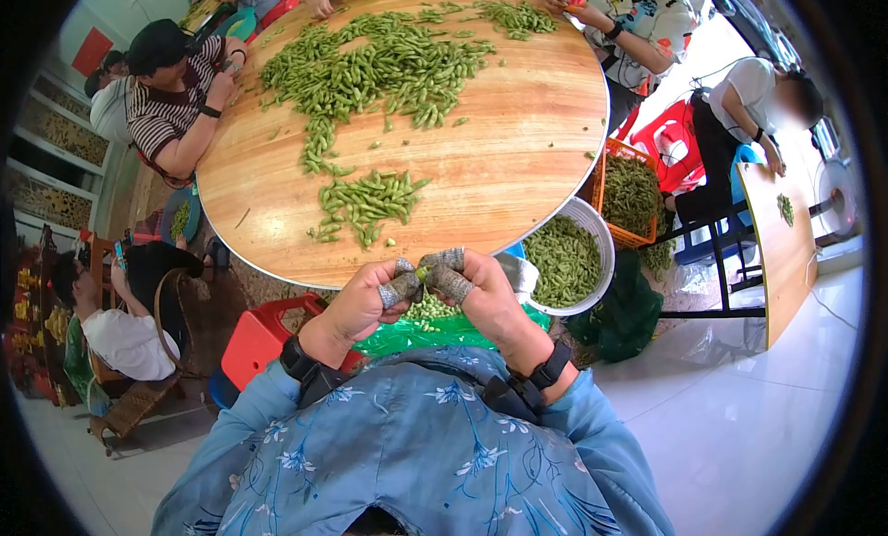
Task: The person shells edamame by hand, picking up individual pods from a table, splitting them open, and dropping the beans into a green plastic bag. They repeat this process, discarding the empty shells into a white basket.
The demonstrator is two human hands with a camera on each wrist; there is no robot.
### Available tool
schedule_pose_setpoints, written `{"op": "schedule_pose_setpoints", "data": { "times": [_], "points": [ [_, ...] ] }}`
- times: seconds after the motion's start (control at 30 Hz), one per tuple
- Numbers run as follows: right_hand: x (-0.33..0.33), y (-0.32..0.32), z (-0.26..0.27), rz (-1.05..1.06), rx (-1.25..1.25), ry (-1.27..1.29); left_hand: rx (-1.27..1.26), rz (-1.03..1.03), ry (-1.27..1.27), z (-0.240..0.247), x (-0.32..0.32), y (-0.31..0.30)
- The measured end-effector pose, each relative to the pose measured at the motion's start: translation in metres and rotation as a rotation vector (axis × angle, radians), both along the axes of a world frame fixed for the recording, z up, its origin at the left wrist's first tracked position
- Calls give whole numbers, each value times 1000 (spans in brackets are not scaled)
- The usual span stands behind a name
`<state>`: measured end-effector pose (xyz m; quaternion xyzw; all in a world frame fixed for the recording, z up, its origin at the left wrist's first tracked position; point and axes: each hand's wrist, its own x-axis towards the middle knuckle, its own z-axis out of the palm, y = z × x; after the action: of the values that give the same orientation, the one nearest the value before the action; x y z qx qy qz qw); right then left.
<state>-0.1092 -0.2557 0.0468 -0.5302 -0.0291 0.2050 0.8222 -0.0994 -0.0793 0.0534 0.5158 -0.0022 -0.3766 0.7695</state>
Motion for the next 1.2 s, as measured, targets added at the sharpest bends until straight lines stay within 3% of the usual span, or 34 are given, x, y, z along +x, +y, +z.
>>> {"op": "schedule_pose_setpoints", "data": {
  "times": [0.07,0.13,0.17,0.23,0.37,0.47,0.63,0.77,0.83,0.97,1.03,1.1,1.2],
  "points": [
    [1,1,-3,-8,-36,9,7,-8,6,-6,-1,-1],
    [2,1,-4,-19,-72,14,238,20,-410,-13,0,-5],
    [1,2,-5,-50,-53,63,238,21,-410,-13,1,-6],
    [2,3,-6,-76,-32,112,770,49,-1009,-12,1,-5],
    [3,3,-3,-36,3,29,922,-21,-1280,-5,1,-4],
    [0,6,2,-71,-36,-7,755,80,-1282,-7,-1,-6],
    [-1,7,-2,-80,-105,-116,463,183,-879,-12,-2,-9],
    [1,6,-4,-101,-202,-150,325,131,-664,-9,3,-6],
    [2,7,-1,-104,-247,-171,231,229,-445,-9,3,-6],
    [2,8,5,-95,-434,-313,234,168,-412,-5,6,2],
    [3,8,6,-90,-533,-381,106,159,-88,-8,8,6],
    [5,8,11,-75,-660,-549,36,132,14,-9,11,10],
    [6,8,12,-27,-718,-592,-83,133,201,-13,12,13]
  ]
}}
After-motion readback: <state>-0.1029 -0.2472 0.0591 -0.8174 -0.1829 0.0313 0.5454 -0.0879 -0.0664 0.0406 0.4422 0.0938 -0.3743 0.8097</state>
